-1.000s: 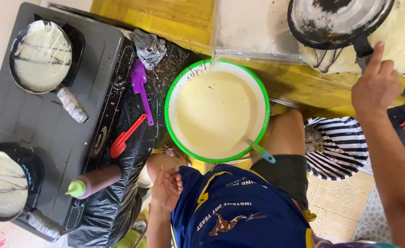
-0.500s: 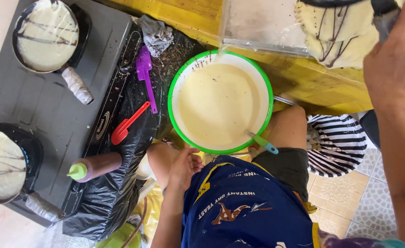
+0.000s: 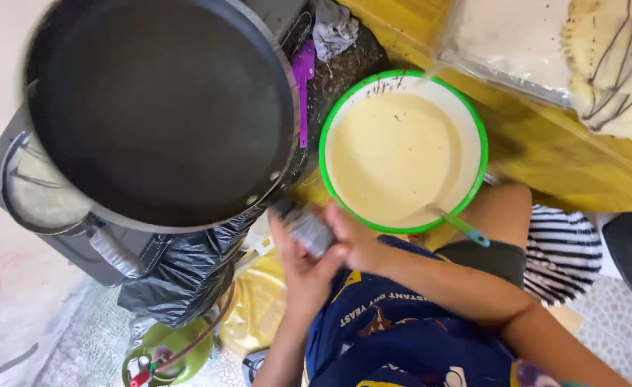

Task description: A person is making crepes by ladling batter into multiple pans, spreading it by rotating the pans, and removing the finished crepes.

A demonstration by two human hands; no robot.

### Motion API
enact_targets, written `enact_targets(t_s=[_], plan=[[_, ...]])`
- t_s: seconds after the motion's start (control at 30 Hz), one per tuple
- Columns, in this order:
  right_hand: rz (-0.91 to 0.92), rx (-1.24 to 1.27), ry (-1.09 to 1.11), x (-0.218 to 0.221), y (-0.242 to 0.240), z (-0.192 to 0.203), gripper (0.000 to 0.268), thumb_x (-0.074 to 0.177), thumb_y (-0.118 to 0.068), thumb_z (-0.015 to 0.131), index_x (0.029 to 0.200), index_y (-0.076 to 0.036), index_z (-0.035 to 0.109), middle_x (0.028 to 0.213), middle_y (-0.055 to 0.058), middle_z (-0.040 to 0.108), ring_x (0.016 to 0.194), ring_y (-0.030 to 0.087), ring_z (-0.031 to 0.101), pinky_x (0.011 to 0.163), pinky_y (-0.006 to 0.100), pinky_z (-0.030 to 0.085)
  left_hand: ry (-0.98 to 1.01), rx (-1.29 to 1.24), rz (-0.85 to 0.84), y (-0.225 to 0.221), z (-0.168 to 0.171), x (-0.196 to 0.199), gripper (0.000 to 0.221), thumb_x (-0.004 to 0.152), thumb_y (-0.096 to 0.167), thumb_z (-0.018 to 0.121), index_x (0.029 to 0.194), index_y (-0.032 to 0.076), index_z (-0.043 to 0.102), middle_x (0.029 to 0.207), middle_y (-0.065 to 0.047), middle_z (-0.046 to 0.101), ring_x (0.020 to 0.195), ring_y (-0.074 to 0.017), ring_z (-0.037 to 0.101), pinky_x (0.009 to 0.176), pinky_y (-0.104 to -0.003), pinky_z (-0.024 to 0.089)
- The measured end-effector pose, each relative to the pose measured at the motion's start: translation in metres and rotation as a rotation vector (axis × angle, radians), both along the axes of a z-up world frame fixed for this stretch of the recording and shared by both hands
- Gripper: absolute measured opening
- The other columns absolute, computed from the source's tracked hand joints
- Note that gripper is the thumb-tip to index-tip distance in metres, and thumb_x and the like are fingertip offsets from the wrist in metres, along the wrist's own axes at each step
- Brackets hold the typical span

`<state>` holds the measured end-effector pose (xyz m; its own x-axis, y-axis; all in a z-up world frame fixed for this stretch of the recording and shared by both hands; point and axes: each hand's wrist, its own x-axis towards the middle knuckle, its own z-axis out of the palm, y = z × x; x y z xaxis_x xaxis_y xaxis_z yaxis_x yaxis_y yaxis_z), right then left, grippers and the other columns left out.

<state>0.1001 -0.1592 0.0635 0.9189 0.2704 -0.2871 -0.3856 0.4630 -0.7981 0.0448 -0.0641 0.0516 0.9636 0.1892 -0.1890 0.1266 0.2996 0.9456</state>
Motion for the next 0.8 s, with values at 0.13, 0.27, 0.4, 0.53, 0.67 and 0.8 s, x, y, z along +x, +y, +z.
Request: enact_targets(t_s=[0.13,0.27,0.4,0.53,0.67,0.8], plan=[[0.46,-0.582,-0.485,0.002,0.004,0.0,0.068,0.105,-0.057,0.016,0.068,-0.015,0.053,0.063,0.005,0.058,0.06,0.022,0.056,0.06,0.042,0.041,0.083,0.057,-0.035,0.038,0.033,-0.013,0.05,0.082,0.019,0.082,0.125,0.0,0.063,0.118,-0.01,0.069,0.108,-0.0169,0.062,0.092,-0.032,0.051],[0.286,-1.262,-1.052,0.021,-0.059,-0.057,0.01,0.087,-0.022,0.058,0.079,-0.017,0.055,0.065,0.005,0.059,0.056,0.032,0.059,0.047,0.05,0.041,-0.018,-0.13,0.118,0.012,0.004,0.006,0.022,0.09,0.005,0.071,0.11,0.004,0.06,0.123,-0.033,0.071,0.119,-0.0386,0.071,0.111,-0.049,0.052],[-0.306,-0.662,0.415,0.156,-0.237,0.029,0.016,0.093,-0.025,0.066,0.1,-0.015,0.076,0.1,0.002,0.074,0.094,0.017,0.068,0.082,0.034,0.056,-0.003,-0.104,0.126,-0.008,0.009,0.069,0.029,0.085,0.0,0.071,0.103,0.006,0.05,0.085,-0.015,0.059,0.053,-0.0257,0.057,0.055,-0.039,0.052],[-0.418,-1.997,-0.567,0.244,-0.515,-0.062,0.007,0.115,-0.012,0.073,0.12,-0.011,0.077,0.111,0.014,0.07,0.089,0.031,0.066,0.072,0.044,0.052,0.324,0.422,-0.111,-0.081,0.031,0.176,0.022,0.077,0.018,0.079,0.079,0.019,0.058,0.051,0.006,0.056,0.049,-0.0061,0.053,0.063,-0.027,0.041],[-0.196,-2.517,-0.566,0.288,-0.615,-0.088,0.021,0.123,-0.028,0.067,0.123,-0.021,0.087,0.126,0.002,0.075,0.114,0.025,0.063,0.067,0.04,0.058,0.238,0.116,-0.377,-0.2,-0.001,0.281,0.044,0.075,0.018,0.086,0.104,0.013,0.054,0.061,-0.001,0.054,0.046,-0.0087,0.048,0.04,-0.027,0.04],[-0.105,-2.683,-0.64,0.306,-0.615,-0.079,0.025,0.118,-0.047,0.07,0.132,-0.033,0.084,0.114,-0.018,0.079,0.108,0.003,0.071,0.078,0.024,0.056,0.078,0.265,-0.499,-0.323,-0.034,0.364,0.041,0.073,0.035,0.084,0.107,0.017,0.074,0.101,0.003,0.08,0.095,-0.0101,0.073,0.088,-0.03,0.056]])
